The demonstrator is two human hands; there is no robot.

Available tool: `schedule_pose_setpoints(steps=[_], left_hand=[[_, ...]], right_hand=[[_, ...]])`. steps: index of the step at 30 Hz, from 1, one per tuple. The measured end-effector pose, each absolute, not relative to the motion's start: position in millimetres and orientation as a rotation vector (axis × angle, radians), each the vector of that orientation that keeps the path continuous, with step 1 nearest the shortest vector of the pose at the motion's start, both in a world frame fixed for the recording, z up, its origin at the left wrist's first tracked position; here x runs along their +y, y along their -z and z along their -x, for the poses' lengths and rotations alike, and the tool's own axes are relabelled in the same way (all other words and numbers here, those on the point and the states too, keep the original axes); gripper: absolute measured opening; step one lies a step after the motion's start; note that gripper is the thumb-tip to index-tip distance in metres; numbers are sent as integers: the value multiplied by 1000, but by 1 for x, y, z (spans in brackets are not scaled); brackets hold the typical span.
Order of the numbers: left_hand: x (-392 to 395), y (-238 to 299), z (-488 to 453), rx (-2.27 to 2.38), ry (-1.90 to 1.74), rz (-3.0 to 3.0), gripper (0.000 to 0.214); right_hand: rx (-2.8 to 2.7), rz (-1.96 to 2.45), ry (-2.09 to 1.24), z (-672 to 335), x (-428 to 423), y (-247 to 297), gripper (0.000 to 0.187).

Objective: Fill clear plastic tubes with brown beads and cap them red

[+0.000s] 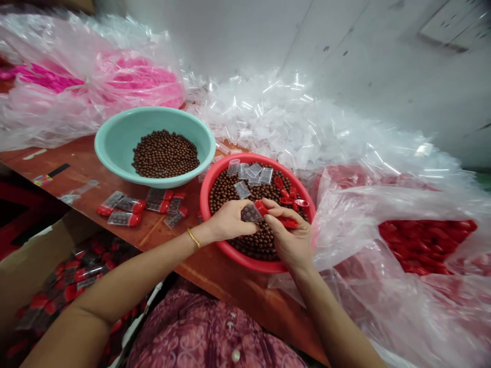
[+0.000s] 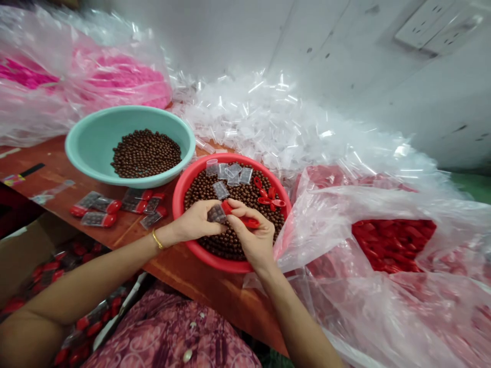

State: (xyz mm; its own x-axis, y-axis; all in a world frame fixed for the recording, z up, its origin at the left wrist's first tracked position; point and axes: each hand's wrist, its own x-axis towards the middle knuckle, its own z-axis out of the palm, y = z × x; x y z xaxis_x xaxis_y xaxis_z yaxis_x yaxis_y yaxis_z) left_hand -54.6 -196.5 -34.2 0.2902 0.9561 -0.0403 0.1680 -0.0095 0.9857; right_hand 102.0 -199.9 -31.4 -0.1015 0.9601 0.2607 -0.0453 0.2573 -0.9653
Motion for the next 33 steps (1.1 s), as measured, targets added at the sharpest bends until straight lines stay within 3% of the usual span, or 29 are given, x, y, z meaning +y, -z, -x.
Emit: schedule_pose_setpoints(steps=[5,15,33], left_hand=[[-199,36,53,1198,-911,-1557,20],[-201,29,54,1243,-884,-1634,16],[-207,24,54,1394,-783,-1766,8]], right_hand=[[-1147,985,-1170,-90,-198,41,20],[-1463,1250,-874,-105,-198,23,14],[-1665,1048,-851,-112,-196,25,9]])
